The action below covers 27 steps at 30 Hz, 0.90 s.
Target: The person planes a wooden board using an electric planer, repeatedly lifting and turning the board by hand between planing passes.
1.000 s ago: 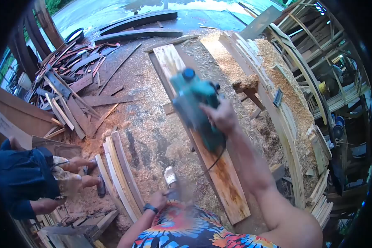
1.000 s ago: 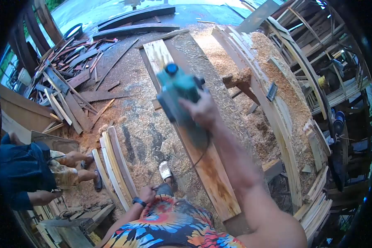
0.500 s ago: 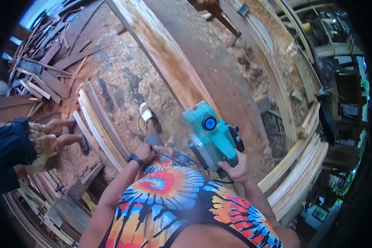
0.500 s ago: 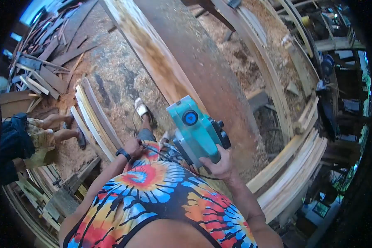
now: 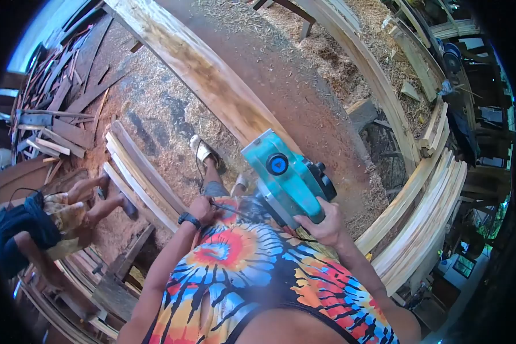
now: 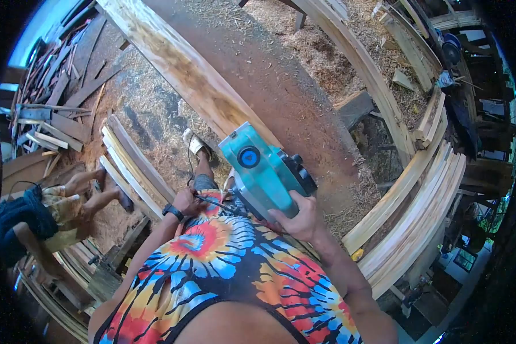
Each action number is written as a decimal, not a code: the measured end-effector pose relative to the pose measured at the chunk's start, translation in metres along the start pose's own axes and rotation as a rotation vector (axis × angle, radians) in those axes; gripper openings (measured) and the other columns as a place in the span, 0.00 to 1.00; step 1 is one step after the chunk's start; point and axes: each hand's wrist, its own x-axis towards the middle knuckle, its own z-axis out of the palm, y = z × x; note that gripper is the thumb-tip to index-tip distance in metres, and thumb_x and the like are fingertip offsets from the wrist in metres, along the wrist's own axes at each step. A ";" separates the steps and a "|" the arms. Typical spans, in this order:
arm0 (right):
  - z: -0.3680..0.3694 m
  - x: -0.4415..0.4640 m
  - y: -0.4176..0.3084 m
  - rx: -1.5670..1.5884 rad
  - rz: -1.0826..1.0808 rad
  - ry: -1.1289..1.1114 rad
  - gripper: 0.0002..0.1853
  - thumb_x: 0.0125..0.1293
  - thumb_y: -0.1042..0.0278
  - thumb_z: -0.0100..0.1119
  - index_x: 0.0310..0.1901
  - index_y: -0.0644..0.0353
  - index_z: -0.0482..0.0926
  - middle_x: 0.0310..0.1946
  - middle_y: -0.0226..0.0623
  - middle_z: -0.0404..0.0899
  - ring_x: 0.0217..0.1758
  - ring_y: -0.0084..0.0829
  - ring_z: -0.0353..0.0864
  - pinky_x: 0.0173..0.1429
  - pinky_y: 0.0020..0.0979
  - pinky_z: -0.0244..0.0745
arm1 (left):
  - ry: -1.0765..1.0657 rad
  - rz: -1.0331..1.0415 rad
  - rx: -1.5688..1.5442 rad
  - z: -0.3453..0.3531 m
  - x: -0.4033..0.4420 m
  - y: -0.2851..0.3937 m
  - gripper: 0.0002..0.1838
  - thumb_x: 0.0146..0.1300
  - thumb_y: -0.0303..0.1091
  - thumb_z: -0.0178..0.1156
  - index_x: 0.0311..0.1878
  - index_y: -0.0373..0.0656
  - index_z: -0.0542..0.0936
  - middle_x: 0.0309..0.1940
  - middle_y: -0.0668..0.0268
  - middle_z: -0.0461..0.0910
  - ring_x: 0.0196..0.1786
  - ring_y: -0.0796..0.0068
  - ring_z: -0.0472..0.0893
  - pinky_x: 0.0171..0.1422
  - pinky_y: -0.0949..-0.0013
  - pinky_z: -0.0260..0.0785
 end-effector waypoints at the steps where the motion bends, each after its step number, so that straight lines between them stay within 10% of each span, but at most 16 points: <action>1: 0.002 0.004 -0.002 0.006 0.001 0.003 0.19 0.57 0.57 0.77 0.40 0.64 0.82 0.32 0.49 0.87 0.36 0.46 0.91 0.40 0.40 0.83 | 0.013 0.009 -0.003 0.000 0.004 -0.004 0.15 0.57 0.39 0.65 0.42 0.39 0.88 0.41 0.44 0.86 0.45 0.44 0.87 0.53 0.47 0.78; 18: 0.036 0.184 -0.126 0.008 -0.163 -0.026 0.19 0.61 0.56 0.74 0.36 0.65 0.79 0.27 0.54 0.83 0.34 0.56 0.87 0.37 0.46 0.80 | 0.116 0.033 -0.167 -0.076 0.064 -0.067 0.27 0.69 0.55 0.61 0.39 0.34 0.86 0.34 0.39 0.84 0.42 0.39 0.85 0.48 0.46 0.76; 27: 0.072 0.329 -0.221 0.003 -0.140 -0.074 0.18 0.60 0.59 0.76 0.42 0.64 0.83 0.32 0.52 0.86 0.38 0.45 0.90 0.41 0.40 0.81 | 0.169 -0.008 -0.275 -0.161 0.091 -0.104 0.27 0.73 0.55 0.56 0.38 0.35 0.85 0.32 0.39 0.83 0.40 0.37 0.84 0.46 0.43 0.74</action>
